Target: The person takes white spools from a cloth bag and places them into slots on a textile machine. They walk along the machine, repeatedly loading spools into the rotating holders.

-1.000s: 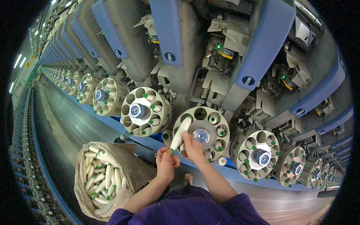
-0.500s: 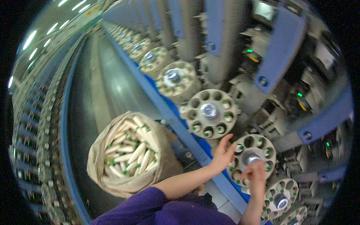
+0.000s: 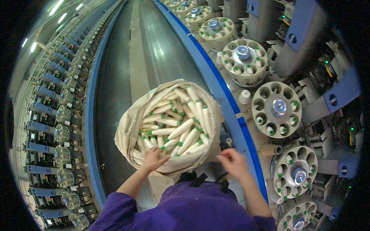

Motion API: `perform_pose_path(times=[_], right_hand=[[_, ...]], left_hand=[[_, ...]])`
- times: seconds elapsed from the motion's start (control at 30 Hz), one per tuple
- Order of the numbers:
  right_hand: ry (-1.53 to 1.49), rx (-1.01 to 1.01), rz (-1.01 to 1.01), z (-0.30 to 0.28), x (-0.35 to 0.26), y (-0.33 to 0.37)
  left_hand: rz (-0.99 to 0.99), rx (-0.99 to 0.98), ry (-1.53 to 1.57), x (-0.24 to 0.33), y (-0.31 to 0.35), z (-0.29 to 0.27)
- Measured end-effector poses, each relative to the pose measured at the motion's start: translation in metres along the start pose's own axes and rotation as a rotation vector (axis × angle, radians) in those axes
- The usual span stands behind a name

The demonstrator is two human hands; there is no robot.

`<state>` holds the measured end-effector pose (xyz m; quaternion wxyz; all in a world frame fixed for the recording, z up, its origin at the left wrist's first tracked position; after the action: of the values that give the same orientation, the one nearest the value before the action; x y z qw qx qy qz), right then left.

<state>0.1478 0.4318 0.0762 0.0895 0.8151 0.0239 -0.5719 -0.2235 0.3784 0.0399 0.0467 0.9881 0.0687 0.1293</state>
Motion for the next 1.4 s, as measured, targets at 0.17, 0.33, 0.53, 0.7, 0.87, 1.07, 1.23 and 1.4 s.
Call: perform_pose_path(times=[0.17,0.33,0.53,0.7,0.87,1.07,1.23,1.4], right_hand=[[0.284,-0.53,-0.478,0.205,-0.028,-0.025],[0.095,-0.342,-0.402,0.277,-0.046,-0.079],[0.406,0.163,-0.698,0.366,-0.063,-0.144],[-0.278,-0.053,-0.059,0.346,-0.02,-0.178],[-0.748,0.631,0.27,0.09,0.059,-0.127],[-1.158,0.659,0.369,0.04,0.095,-0.045],[-2.363,0.005,0.418,0.065,0.028,-0.049],[-2.454,-0.226,0.385,0.061,-0.013,-0.047]], left_hand=[[0.406,0.033,-0.127,-0.054,0.038,-0.035],[0.361,0.034,-0.041,-0.064,0.037,-0.02],[0.404,0.061,-0.001,-0.064,0.032,-0.016],[0.26,-0.232,-0.002,-0.067,0.014,-0.009],[0.17,-0.4,-0.014,-0.052,0.0,-0.008],[0.35,-0.445,0.016,0.008,0.023,-0.012],[0.376,-0.399,0.026,0.024,0.024,-0.001],[0.138,-0.502,0.011,0.008,0.018,0.013]])
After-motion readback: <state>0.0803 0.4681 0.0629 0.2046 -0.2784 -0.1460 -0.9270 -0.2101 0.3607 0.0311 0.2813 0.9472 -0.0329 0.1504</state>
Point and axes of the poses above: each hand's wrist, its own y-axis away from the middle knuckle, its own z-axis out of the palm, x = y × z, the point moved 5 cm from there along -y, towards the middle knuckle, and after that the axes turned 8 degrees about x, right-handed, at the moved point
